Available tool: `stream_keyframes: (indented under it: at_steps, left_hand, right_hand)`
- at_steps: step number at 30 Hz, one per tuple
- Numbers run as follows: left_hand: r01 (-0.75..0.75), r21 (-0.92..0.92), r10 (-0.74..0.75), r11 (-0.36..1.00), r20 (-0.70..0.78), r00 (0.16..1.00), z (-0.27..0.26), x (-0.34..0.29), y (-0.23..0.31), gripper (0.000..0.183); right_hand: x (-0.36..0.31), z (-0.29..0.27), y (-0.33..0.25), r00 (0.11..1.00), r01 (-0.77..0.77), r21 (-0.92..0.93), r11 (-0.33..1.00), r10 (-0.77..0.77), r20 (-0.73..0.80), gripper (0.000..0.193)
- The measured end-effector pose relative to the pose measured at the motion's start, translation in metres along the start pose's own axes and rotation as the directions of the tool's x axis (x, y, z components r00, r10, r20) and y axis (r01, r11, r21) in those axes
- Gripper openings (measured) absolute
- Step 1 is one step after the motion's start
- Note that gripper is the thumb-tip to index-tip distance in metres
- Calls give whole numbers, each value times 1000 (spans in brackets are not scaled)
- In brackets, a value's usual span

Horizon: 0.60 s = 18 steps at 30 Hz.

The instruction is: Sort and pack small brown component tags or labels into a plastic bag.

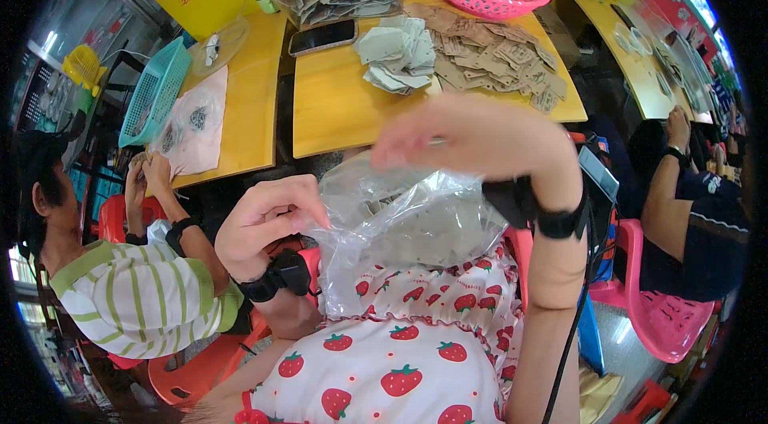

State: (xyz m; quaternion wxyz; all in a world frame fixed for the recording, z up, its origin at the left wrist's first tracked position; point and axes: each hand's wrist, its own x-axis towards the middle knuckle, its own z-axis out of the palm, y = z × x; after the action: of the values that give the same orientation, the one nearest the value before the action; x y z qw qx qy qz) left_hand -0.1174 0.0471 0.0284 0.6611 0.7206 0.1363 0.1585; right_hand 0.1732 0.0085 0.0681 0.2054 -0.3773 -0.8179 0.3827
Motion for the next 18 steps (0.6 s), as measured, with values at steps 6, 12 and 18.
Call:
stream_keyframes:
  at_steps: [6, 12, 18]
  left_hand:
    - [-93, -23, 88, 995, -177, 980, 11, 2, 6, 16]
    - [-135, 20, 136, 991, -132, 982, 28, 12, 10, 16]
    - [-138, 66, 145, 988, -101, 984, 20, 8, 9, 17]
  right_hand:
    - [-37, 67, 7, 925, -349, -241, 906, 374, 68, 20]
    - [-40, 88, 17, 941, -332, -242, 912, 339, -13, 50]
    - [-28, 117, 55, 923, -367, -372, 853, 284, -259, 83]
